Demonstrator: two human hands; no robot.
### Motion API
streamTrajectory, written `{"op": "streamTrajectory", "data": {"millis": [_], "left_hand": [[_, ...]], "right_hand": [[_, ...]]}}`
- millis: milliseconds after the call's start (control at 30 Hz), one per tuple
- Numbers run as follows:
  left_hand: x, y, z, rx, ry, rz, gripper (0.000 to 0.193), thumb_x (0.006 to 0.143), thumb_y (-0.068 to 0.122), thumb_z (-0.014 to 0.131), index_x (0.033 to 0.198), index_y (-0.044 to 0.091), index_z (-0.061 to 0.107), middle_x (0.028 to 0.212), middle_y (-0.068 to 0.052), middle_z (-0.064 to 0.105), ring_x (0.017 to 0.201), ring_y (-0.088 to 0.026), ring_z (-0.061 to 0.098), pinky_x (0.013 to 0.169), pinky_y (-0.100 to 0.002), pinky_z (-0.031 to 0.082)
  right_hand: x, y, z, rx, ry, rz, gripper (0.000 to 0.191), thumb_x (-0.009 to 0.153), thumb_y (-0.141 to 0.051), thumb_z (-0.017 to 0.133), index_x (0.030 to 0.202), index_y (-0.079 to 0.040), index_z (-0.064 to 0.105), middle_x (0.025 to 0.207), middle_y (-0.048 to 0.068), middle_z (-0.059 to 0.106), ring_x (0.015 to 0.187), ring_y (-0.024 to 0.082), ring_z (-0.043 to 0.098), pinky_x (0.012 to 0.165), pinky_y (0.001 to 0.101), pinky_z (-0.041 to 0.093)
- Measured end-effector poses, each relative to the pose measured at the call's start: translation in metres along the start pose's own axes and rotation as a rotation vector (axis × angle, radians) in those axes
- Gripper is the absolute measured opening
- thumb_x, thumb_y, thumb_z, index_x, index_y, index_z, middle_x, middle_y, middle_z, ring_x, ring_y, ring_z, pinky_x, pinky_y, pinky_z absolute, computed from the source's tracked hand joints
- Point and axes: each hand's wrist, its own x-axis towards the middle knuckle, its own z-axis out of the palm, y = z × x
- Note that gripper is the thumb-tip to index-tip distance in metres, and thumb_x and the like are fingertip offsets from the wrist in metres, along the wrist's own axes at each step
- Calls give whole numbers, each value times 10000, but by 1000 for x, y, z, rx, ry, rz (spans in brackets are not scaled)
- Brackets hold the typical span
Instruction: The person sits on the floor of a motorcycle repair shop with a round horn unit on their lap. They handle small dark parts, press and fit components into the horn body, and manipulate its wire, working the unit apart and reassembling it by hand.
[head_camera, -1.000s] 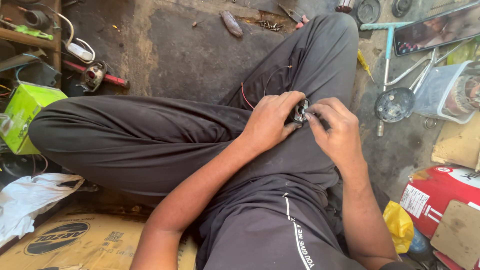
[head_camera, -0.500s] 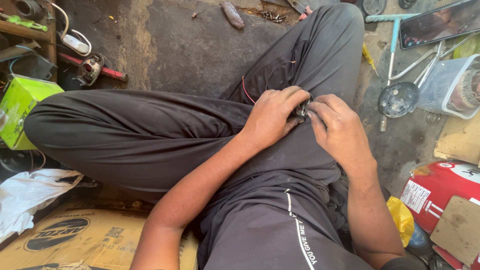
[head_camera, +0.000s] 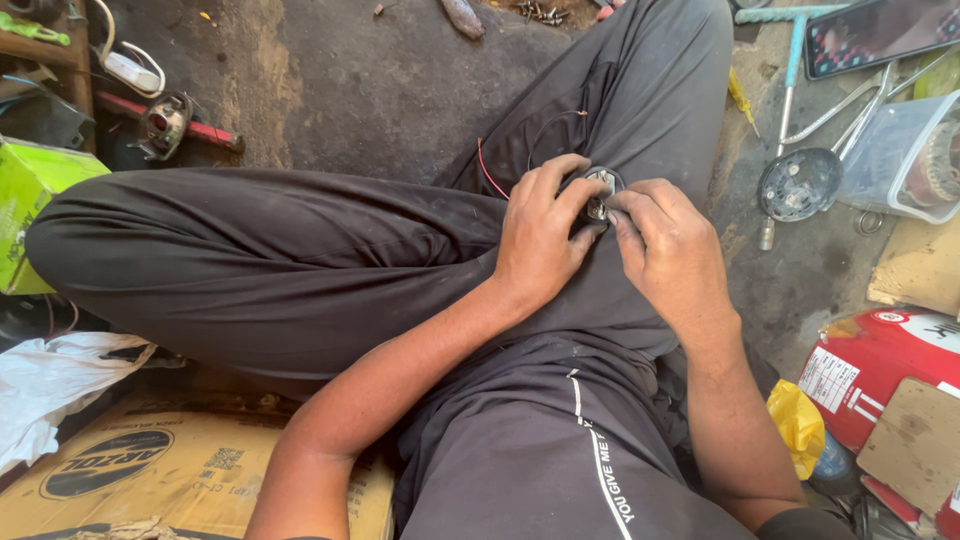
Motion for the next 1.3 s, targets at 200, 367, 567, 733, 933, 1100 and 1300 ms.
{"op": "streamTrajectory", "data": {"millis": [200, 367, 567, 733, 933, 1100, 1300], "left_hand": [[-2, 1, 1, -97, -29, -110, 479, 699, 40, 854, 1132, 95, 658, 1322, -53, 609, 1150, -311, 602, 994, -406, 500], [-4, 0, -2, -154, -49, -129, 503, 707, 68, 874, 1162, 93, 663, 1327, -59, 597, 1153, -313, 596, 981, -402, 506], [-7, -1, -1, -148, -35, -120, 515, 743, 65, 858, 1217, 115, 664, 1348, -55, 614, 1192, -311, 610, 1012, -398, 515], [-9, -2, 0, -133, -20, -110, 519, 751, 83, 860, 1217, 98, 632, 1374, -63, 629, 1210, -312, 627, 1023, -402, 520], [-7, -1, -1, -98, -47, -70, 523, 757, 63, 846, 1234, 87, 633, 1373, -73, 594, 1206, -327, 621, 1017, -411, 519], [-4, -2, -4, -116, -72, -75, 500, 747, 72, 853, 1196, 96, 632, 1328, -65, 597, 1159, -318, 629, 984, -411, 525], [0, -6, -7, -95, -94, -23, 511, 745, 112, 878, 1192, 96, 632, 1276, -71, 580, 1140, -315, 630, 958, -422, 520]], "right_hand": [[1, 7, 0, 100, 18, 40, 153, 923, 21, 733, 1063, 26, 673, 1060, 155, 672, 938, 339, 682, 792, 415, 542], [2, 14, -3, 152, -30, 0, 161, 908, 40, 723, 1064, 31, 688, 1057, 146, 669, 959, 318, 682, 822, 404, 548], [-2, 15, 7, 181, 16, 38, 146, 917, 40, 728, 1056, 30, 686, 1061, 149, 663, 958, 316, 674, 827, 393, 535], [-5, 17, 14, 211, 57, 77, 123, 943, 47, 722, 1063, 35, 697, 1061, 149, 660, 951, 292, 673, 821, 373, 539], [-10, 15, 20, 295, 95, 159, 117, 964, 64, 703, 1078, 41, 705, 1076, 137, 646, 938, 242, 674, 820, 340, 550], [-9, 17, 18, 323, 70, 152, 126, 967, 71, 693, 1089, 43, 703, 1087, 137, 642, 939, 237, 679, 831, 328, 562], [-8, 17, 15, 292, 79, 140, 110, 973, 62, 703, 1079, 37, 699, 1076, 140, 666, 945, 241, 694, 837, 339, 571]]}}
